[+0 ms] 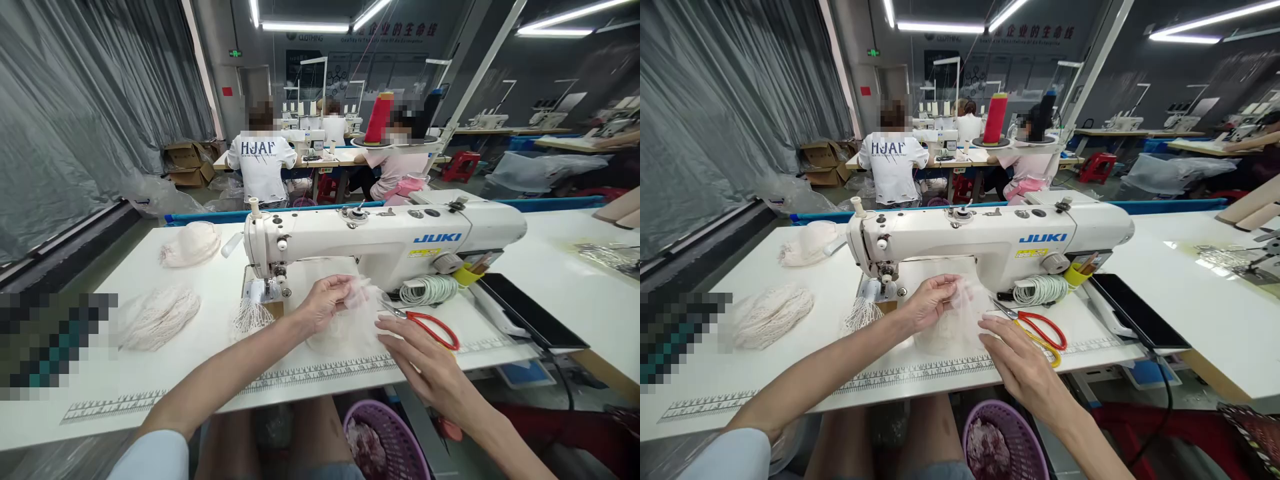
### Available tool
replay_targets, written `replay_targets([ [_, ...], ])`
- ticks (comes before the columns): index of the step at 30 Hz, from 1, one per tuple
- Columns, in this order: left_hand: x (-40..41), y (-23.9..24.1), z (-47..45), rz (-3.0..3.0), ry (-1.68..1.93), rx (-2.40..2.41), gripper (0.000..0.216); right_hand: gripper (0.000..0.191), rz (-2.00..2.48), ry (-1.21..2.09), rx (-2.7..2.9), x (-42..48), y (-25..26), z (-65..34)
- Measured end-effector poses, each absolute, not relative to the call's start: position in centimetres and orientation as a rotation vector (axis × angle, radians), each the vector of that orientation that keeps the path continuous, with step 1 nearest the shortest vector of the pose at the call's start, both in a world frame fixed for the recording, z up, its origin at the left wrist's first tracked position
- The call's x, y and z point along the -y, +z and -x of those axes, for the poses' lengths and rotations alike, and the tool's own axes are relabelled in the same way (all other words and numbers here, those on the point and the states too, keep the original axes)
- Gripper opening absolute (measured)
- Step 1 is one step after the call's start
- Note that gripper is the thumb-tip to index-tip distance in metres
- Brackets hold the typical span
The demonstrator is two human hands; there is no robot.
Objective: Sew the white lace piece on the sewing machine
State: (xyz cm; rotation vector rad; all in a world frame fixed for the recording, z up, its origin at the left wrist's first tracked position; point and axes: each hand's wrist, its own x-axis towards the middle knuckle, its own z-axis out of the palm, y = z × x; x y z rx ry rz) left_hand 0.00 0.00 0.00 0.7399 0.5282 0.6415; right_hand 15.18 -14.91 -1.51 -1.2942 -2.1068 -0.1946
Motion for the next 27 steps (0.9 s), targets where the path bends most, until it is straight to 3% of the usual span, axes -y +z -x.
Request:
replay_targets([
  [4,-0.1,0.4,1.3,-0.722,0.692,-0.522,0.012,0.02,1.391,-0.022,1.913,14.3,-1.6,-15.0],
  [10,-0.7,0.4,2.8,-0.686,0.751,-0.538,0.014,0.035,1.578,0.12,1.77,7.2,-2.5,-15.2],
  [12,-0.9,0.3,3.0,-0.676,0.76,-0.545,0.015,0.032,1.578,0.173,1.845,4.0,-2.6,-15.0],
  [20,0.8,1.1,6.6,-0.729,0.688,-0.504,0.023,0.027,1.679,0.147,1.71,-5.9,-2.2,-13.3],
  [24,1.8,0.9,8.7,-0.71,0.672,-0.433,0.02,0.024,1.658,0.217,1.695,-3.2,-1.7,-12.3],
  [27,2.3,0.5,9.4,-0.743,0.681,-0.429,0.019,0.033,1.619,0.344,1.709,2.4,-0.8,-10.9],
])
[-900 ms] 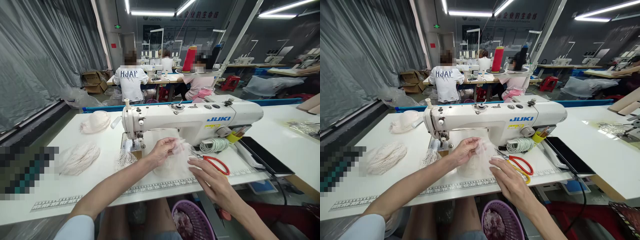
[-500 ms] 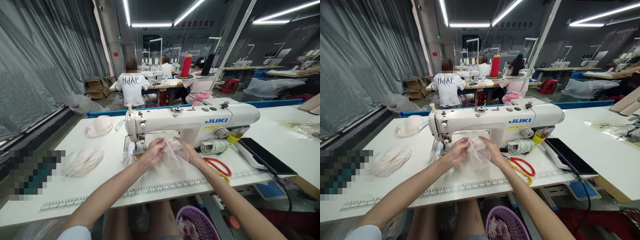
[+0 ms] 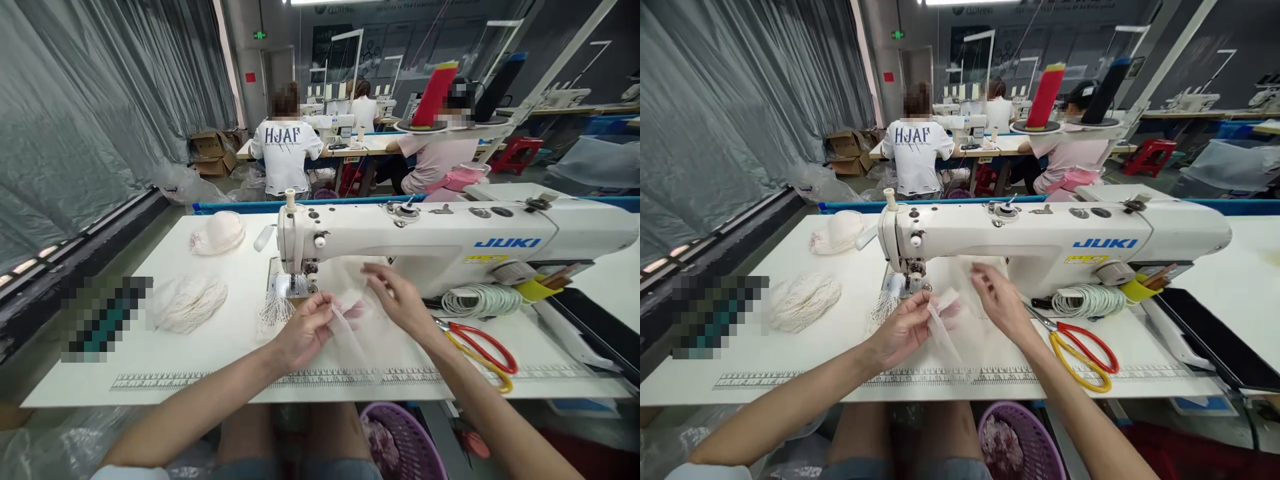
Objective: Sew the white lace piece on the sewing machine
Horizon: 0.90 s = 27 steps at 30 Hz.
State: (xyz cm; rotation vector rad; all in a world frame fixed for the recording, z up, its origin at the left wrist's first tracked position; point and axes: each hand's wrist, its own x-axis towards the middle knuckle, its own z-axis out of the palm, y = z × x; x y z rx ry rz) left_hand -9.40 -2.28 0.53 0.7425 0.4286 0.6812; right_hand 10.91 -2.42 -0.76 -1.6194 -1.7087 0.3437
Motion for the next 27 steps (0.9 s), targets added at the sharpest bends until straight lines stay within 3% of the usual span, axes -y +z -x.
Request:
replay_targets([
  [3,3.0,0.2,9.6,-0.767,0.726,-0.455,0.021,0.037,1.444,0.79,1.749,7.2,0.2,-8.8],
  [10,4.8,0.3,13.3,-0.737,0.735,-0.457,0.021,0.032,1.444,1.057,1.375,9.4,1.0,-5.5],
  [15,5.8,1.0,15.3,-1.106,0.62,-0.668,0.048,0.032,1.396,1.066,1.68,9.7,1.9,-4.1],
  [19,6.4,0.9,16.0,-1.329,0.572,-0.789,0.034,0.032,1.409,1.178,1.66,10.2,2.2,-3.6],
  [27,7.0,0.2,19.1,-1.312,0.623,-0.829,0.032,0.034,1.413,1.244,1.584,10.5,1.8,-3.8],
])
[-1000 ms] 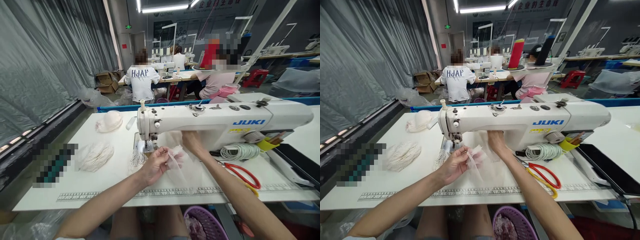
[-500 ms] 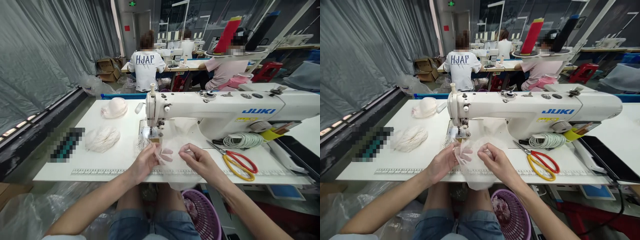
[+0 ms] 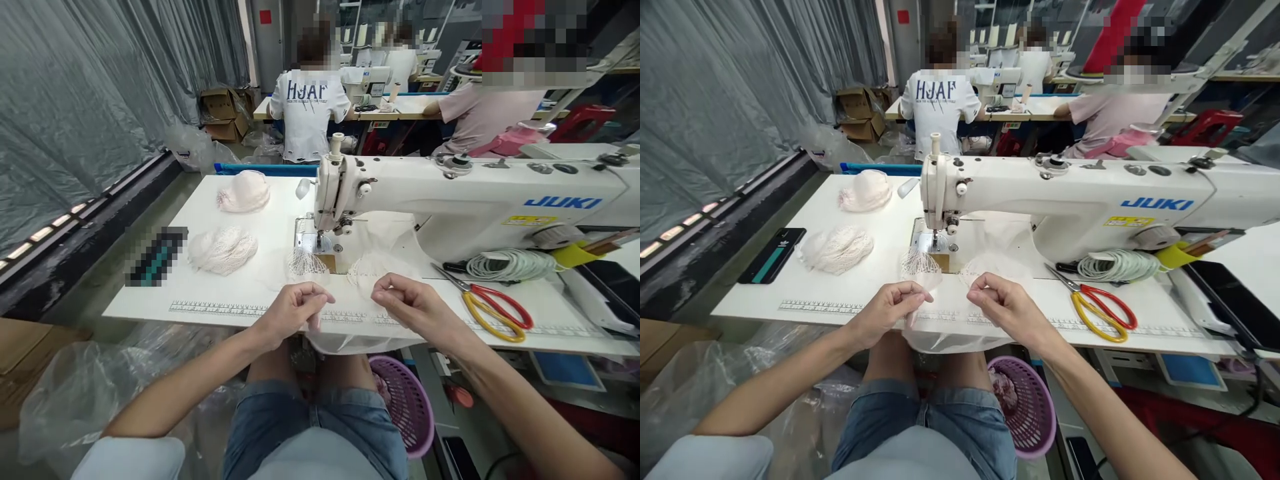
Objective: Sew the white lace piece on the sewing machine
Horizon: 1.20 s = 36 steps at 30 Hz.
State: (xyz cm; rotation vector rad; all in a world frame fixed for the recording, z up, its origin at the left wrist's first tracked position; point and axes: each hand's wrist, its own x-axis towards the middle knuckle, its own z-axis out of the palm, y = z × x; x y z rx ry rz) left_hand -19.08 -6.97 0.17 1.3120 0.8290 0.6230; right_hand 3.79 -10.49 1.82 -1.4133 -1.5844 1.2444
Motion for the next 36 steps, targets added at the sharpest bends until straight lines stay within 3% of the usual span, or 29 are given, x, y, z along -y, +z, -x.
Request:
replay_targets([
  [16,6.0,-0.1,20.5,-1.395,0.639,-0.775,0.015,0.034,1.44,1.187,1.735,10.2,1.9,-3.9],
  [20,6.0,1.1,20.9,-1.724,0.631,-0.716,0.015,0.046,1.045,1.483,1.844,11.2,3.2,-3.7],
  [23,6.1,1.8,20.6,-1.948,0.647,-0.604,0.02,0.04,1.163,1.276,1.886,10.5,3.1,-2.7],
  [26,6.2,1.6,20.3,-2.104,0.633,-0.541,0.022,0.059,1.178,1.187,1.995,9.4,1.9,-0.7],
  [27,6.2,1.4,20.4,-2.116,0.629,-0.533,0.024,0.057,1.118,1.248,2.014,9.3,1.5,0.1],
  [30,6.5,0.5,21.2,-1.943,0.673,-0.528,0.025,0.029,1.058,1.324,1.981,9.6,0.3,2.0],
  [33,7.4,-0.8,22.2,-1.475,0.691,-0.529,0.021,0.03,1.185,1.283,1.862,10.5,-0.2,3.1],
  [36,9.1,-2.0,22.9,-1.066,0.644,-0.544,0.048,0.025,1.281,1.405,1.607,11.3,-0.1,3.6],
])
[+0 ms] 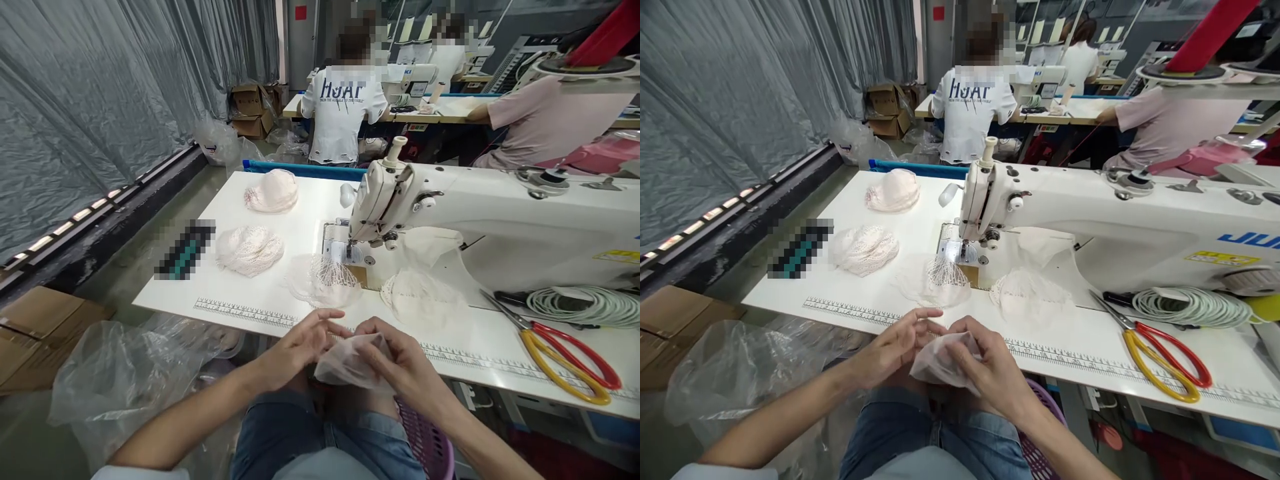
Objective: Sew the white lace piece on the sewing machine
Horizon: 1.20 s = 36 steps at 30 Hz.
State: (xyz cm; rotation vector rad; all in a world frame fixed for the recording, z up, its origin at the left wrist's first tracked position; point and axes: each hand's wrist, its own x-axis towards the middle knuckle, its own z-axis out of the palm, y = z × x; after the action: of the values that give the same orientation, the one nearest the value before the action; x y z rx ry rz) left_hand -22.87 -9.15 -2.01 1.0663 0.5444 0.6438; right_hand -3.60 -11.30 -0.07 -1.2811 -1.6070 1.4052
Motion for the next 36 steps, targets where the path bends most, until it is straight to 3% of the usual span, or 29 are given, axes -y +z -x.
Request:
replay_targets([
  [2,10.0,-2.4,23.2,-1.006,0.604,-0.626,0.06,0.023,1.267,1.502,1.452,11.5,0.2,3.9],
  [6,8.8,-1.3,24.6,-1.083,0.612,-0.915,0.031,0.026,1.272,1.509,1.355,10.5,0.5,4.3],
  [9,5.0,0.7,25.9,-1.271,0.697,-1.049,0.027,0.032,1.333,1.441,1.361,8.7,0.2,4.4],
  [12,0.2,2.1,25.7,-1.598,0.45,-1.103,0.028,0.037,1.449,1.321,1.471,6.3,-0.4,4.0],
  [20,-5.6,-1.0,20.9,-2.143,0.087,-1.286,0.014,0.051,1.907,0.158,1.948,4.8,-4.0,-1.9],
  [25,-5.2,-2.5,20.3,-2.192,0.044,-1.286,0.023,0.059,2.029,-0.202,2.073,5.8,-5.7,-7.6],
  [29,-4.8,-2.1,19.5,-2.268,-0.019,-1.263,0.029,0.051,2.074,-0.435,2.108,5.6,-4.5,-9.0],
  [33,-4.6,-0.5,19.2,-2.227,0.057,-1.177,0.024,0.036,1.734,-0.231,2.141,4.3,-3.1,-5.2],
  [36,-4.8,0.4,19.5,-2.073,0.081,-1.086,0.021,0.042,1.443,0.023,2.218,2.5,-3.2,-1.5],
])
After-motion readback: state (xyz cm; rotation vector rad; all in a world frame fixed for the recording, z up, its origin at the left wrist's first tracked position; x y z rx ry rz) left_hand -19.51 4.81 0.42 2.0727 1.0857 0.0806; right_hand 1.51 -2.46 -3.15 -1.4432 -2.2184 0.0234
